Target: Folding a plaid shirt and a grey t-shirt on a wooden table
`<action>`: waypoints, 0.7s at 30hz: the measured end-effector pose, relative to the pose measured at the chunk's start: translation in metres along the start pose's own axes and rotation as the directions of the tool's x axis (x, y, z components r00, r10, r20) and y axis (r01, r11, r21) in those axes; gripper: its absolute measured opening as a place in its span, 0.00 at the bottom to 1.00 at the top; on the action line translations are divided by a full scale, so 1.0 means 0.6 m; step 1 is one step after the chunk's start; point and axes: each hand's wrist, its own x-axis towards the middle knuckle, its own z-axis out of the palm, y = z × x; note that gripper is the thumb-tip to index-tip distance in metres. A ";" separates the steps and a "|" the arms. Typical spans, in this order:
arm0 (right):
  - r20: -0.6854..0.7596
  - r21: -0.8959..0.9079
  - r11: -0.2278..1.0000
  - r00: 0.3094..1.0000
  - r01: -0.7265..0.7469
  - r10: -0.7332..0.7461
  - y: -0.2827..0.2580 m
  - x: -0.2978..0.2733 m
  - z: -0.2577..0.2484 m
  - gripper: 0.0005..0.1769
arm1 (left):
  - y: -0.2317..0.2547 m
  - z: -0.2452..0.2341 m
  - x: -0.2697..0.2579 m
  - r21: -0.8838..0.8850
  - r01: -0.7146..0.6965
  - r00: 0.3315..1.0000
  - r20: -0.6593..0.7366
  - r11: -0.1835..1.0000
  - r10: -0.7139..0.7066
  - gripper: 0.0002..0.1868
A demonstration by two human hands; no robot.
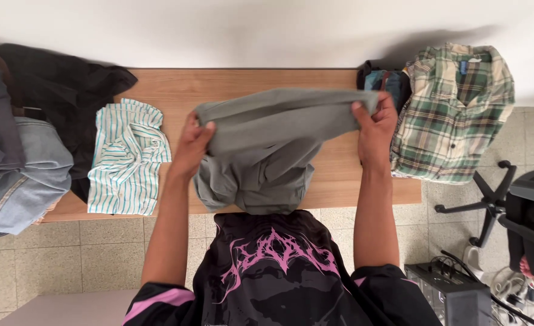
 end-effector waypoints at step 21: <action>0.796 -0.450 0.862 0.542 0.233 0.269 -0.230 -0.055 0.004 0.08 | 0.182 0.199 0.026 0.191 -0.213 0.933 0.331 0.958 0.141 0.14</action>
